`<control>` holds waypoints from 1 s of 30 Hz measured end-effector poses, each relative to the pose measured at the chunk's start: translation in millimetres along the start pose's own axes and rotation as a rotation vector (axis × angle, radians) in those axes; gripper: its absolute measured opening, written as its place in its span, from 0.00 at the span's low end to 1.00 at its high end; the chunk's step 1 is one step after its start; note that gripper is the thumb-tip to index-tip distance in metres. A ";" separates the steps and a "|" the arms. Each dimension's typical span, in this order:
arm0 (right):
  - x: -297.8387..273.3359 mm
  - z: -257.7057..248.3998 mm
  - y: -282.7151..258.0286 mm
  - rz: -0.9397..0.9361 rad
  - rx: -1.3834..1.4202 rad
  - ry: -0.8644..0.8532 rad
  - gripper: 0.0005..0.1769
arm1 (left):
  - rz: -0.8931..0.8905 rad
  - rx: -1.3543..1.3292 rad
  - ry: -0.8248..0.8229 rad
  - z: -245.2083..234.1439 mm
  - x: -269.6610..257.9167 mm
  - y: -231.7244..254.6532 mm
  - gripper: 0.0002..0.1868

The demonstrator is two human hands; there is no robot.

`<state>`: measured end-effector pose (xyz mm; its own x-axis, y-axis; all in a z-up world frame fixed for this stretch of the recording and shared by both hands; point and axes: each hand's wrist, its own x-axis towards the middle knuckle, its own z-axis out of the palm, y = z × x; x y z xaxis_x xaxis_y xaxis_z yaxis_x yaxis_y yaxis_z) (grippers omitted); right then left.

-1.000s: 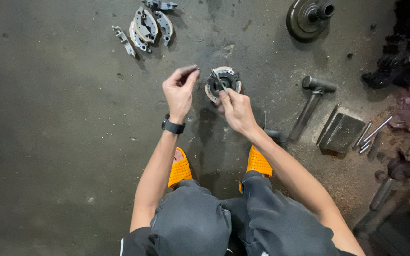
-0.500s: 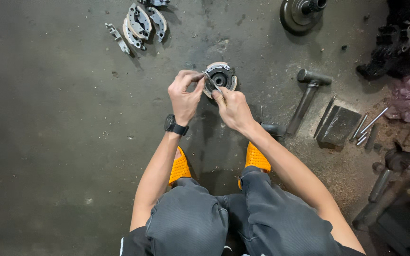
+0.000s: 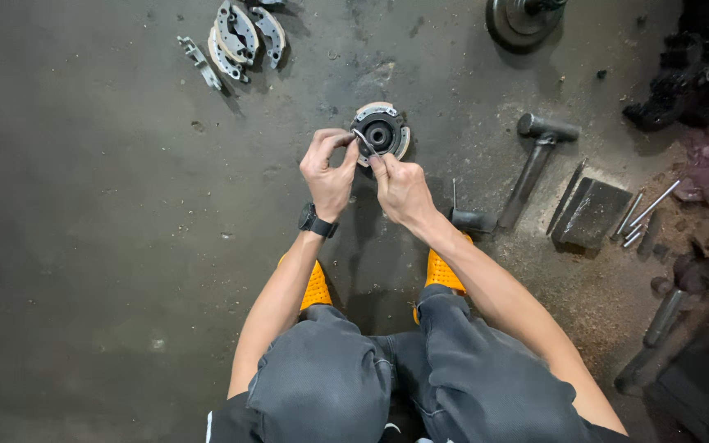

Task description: The person disassembles a mechanical part using pliers and a hammer, removing small components and placing them on the floor. They then reassemble the part by inserting components back into the housing.

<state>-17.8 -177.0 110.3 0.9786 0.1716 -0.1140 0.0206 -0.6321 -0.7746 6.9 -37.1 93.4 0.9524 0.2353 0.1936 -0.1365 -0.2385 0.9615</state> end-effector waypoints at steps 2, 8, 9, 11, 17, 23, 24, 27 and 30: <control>-2.0 6.2 6.8 0.007 0.014 -0.005 0.21 | -0.005 0.013 -0.009 -1.0 -1.9 -3.4 0.03; -3.2 1.3 24.8 0.149 0.158 -0.042 0.17 | 0.243 0.461 -0.170 -16.7 14.6 -38.8 0.05; -4.7 -4.8 25.9 0.242 0.224 -0.061 0.14 | 0.450 0.825 -0.238 -24.4 19.7 -53.6 0.09; -10.6 -27.3 19.4 0.281 0.280 -0.018 0.15 | 0.364 0.935 -0.365 -38.2 16.8 -82.1 0.05; -48.6 -72.7 23.1 0.333 0.408 0.288 0.13 | 0.006 0.994 -0.574 -9.0 16.2 -10.7 0.24; -92.4 -39.3 49.7 0.638 0.599 0.373 0.07 | 0.162 1.144 -0.745 49.4 -0.8 -2.8 0.62; -98.5 -35.1 59.1 0.767 0.672 0.225 0.10 | 0.272 1.130 -0.835 50.0 -0.5 -11.2 0.62; -106.1 -27.9 59.7 0.768 0.719 0.122 0.11 | 0.442 1.029 -1.053 23.5 19.6 -1.0 0.50; -120.4 -7.7 70.9 0.771 0.819 0.142 0.14 | 0.302 0.959 -0.850 -1.4 9.1 -26.0 0.57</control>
<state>-132.5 -248.4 73.9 0.6878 -0.1698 -0.7057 -0.6871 0.1611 -0.7084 18.7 -27.5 70.4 0.8398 -0.5230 -0.1455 -0.4618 -0.8292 0.3150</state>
